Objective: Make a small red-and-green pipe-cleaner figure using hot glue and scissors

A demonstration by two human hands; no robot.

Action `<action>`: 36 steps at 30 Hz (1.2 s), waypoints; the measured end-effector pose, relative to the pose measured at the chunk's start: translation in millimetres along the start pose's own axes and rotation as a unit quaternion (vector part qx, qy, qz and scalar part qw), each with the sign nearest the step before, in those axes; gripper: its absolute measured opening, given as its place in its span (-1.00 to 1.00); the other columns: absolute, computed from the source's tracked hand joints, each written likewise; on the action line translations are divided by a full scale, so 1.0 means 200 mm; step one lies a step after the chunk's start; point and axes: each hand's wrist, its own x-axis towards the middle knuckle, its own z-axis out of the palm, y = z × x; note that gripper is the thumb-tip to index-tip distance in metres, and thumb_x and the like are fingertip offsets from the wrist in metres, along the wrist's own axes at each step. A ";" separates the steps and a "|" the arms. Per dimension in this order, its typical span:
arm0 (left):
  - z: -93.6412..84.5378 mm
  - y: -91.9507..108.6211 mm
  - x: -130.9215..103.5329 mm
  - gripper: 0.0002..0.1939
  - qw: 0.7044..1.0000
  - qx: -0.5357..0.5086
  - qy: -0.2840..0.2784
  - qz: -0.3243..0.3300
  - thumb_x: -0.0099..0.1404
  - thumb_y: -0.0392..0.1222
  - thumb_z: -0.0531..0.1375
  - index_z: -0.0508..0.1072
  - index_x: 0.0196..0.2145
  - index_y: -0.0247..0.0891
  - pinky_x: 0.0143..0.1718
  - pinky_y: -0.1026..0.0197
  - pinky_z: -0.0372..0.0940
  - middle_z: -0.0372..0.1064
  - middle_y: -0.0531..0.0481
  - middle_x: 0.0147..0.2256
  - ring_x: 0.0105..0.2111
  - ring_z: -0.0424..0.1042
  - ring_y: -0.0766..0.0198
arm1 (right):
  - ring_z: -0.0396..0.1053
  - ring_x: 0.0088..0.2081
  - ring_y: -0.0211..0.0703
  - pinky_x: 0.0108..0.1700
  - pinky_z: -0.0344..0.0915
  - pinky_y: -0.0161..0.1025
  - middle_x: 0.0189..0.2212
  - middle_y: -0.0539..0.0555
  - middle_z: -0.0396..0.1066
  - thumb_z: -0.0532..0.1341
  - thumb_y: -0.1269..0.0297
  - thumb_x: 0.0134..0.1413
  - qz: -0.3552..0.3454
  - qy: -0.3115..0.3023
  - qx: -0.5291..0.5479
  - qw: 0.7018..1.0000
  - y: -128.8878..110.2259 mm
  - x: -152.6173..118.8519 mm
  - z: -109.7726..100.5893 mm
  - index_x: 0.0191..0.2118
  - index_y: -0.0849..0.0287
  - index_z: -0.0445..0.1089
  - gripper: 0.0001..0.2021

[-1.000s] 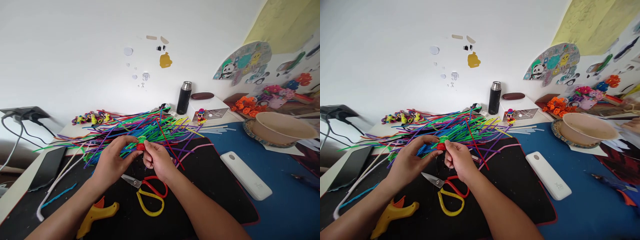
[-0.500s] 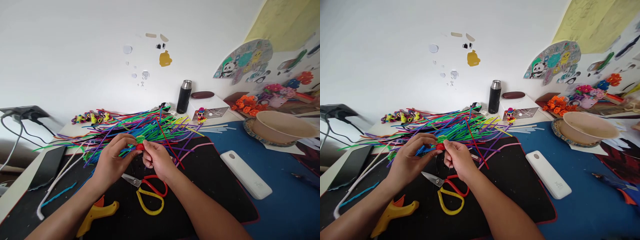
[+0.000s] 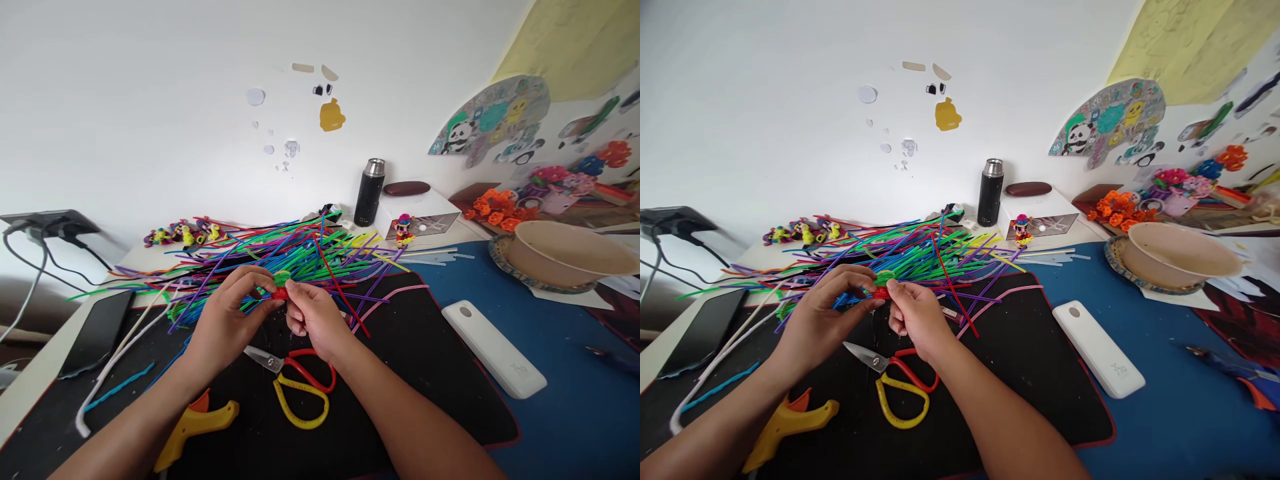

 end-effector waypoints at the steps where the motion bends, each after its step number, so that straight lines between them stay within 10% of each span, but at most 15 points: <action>1: 0.00 0.00 0.00 -0.91 1.000 -0.002 0.000 -0.003 0.44 -0.13 0.38 0.55 -0.23 -0.10 -0.01 0.08 0.44 0.58 -0.04 -0.13 -0.06 0.58 0.05 | 0.08 -0.69 -0.39 -0.62 -0.15 -0.32 -0.67 -0.22 0.11 0.54 -0.36 -0.09 0.002 0.000 0.000 1.000 0.00 0.00 0.00 -0.46 0.10 0.26 -0.34; 27: 0.00 0.00 0.00 -0.88 0.999 -0.011 -0.023 -0.042 0.42 -0.08 0.36 0.54 -0.25 -0.12 -0.02 0.08 0.43 0.56 -0.06 -0.13 -0.06 0.54 0.04 | 0.09 -0.68 -0.38 -0.62 -0.17 -0.33 -0.66 -0.23 0.10 0.52 -0.36 -0.05 0.007 -0.003 -0.004 1.000 0.03 0.00 -0.01 -0.37 0.12 0.35 -0.37; 36: -0.02 0.00 0.02 -0.68 0.941 -0.254 -0.094 -0.204 0.41 0.12 0.41 0.56 -0.12 -0.16 -0.13 0.13 0.46 0.49 -0.05 -0.12 -0.13 0.51 0.11 | 0.10 -0.69 -0.40 -0.61 -0.15 -0.34 -0.67 -0.23 0.10 0.56 -0.31 -0.09 -0.012 0.018 -0.001 1.000 0.00 -0.01 0.00 -0.48 0.10 0.24 -0.35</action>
